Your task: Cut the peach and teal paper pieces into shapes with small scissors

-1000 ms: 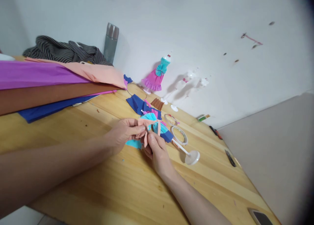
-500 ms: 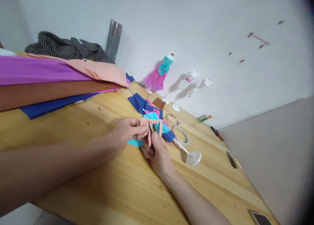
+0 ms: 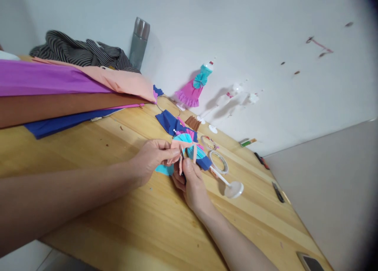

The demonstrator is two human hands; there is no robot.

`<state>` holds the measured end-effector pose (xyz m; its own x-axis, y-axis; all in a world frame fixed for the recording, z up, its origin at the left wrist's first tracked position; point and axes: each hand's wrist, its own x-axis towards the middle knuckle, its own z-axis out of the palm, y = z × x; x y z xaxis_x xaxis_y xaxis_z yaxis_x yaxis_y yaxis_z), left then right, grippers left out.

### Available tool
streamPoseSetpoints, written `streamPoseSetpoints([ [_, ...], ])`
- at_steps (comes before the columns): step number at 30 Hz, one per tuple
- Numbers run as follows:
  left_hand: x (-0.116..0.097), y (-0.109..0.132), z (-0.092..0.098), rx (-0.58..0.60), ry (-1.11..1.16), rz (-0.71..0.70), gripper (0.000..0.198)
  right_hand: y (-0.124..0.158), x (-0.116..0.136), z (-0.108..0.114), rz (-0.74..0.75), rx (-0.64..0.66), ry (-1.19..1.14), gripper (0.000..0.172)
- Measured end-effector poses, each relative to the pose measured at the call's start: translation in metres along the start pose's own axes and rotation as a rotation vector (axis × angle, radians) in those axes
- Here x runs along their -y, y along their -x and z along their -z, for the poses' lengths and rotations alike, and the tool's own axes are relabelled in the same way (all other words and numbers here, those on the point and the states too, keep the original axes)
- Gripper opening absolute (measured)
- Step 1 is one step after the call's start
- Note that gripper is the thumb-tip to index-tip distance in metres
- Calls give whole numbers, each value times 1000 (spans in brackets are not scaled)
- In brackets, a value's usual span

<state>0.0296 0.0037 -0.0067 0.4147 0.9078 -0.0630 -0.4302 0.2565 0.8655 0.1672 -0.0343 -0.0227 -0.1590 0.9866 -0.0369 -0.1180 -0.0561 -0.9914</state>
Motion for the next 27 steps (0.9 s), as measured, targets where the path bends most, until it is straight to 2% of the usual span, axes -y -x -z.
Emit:
streamPoseSetpoints([
  [9, 4, -4, 2, 38, 31, 0, 31, 0, -2, 3, -1, 33, 4, 53],
  [16, 5, -6, 6, 83, 16, 6, 28, 2, 3, 1, 173, -24, 202, 48],
  [22, 3, -5, 4, 79, -6, -20, 30, 1, 0, 0, 85, -17, 69, 48],
  [27, 2, -3, 2, 46, -29, -7, 29, -1, -4, 2, 30, 42, -35, 49],
])
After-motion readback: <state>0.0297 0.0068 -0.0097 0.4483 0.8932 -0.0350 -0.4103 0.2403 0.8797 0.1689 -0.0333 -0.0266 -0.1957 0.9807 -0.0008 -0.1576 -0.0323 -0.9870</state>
